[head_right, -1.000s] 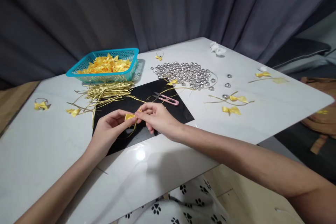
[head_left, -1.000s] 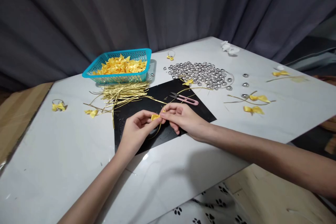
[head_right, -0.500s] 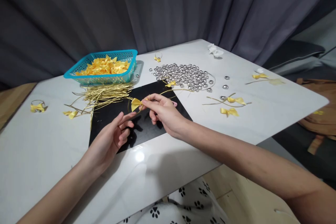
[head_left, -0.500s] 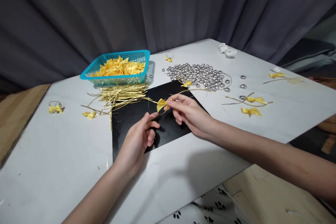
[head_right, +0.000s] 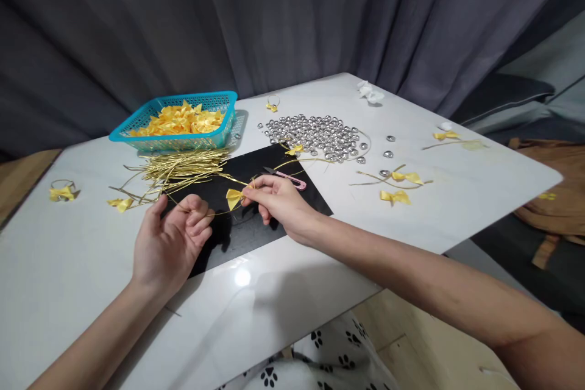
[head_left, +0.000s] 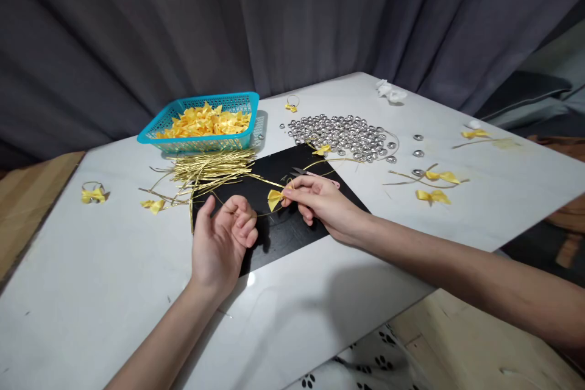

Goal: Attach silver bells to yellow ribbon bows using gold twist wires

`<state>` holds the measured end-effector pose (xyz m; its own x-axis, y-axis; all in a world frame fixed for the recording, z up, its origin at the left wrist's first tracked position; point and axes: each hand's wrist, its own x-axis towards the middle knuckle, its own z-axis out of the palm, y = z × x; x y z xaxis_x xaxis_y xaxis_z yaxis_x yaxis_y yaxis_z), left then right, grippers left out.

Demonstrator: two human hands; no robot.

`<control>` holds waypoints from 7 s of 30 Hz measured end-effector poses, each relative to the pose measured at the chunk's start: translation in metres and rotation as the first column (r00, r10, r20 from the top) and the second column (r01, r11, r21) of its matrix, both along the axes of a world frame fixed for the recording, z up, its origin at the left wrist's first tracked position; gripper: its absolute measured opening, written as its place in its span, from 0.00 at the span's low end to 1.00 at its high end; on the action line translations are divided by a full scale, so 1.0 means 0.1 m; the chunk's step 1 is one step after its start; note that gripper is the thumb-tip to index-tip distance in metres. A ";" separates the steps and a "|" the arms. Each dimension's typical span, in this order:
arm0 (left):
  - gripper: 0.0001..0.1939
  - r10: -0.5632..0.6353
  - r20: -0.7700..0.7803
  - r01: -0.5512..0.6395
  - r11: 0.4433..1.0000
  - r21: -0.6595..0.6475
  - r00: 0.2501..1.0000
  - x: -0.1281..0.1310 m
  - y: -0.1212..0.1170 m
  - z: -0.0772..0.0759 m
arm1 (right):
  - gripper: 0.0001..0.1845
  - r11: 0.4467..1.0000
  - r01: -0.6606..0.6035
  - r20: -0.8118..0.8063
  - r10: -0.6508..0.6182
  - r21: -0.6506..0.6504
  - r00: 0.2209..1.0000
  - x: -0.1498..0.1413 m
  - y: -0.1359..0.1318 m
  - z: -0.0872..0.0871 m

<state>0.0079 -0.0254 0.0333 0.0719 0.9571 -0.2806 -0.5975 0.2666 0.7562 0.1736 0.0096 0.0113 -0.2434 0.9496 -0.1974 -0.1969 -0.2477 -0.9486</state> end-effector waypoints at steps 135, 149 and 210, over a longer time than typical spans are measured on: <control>0.10 -0.133 -0.762 0.304 0.949 0.087 0.633 -0.06 0.10 -0.12 | 0.13 0.943 -0.286 0.293 0.228 0.171 0.928 0.02 -0.06 0.08; 0.10 -0.151 -0.796 0.309 0.950 0.048 0.586 -0.06 0.09 -0.12 | 0.04 0.989 -0.128 -0.039 0.125 -0.079 0.991 0.12 0.01 0.16; 0.21 0.066 -0.877 0.414 0.863 0.290 0.477 -0.11 0.04 0.00 | 0.09 0.868 -0.457 0.279 0.398 0.193 0.874 0.34 0.10 0.45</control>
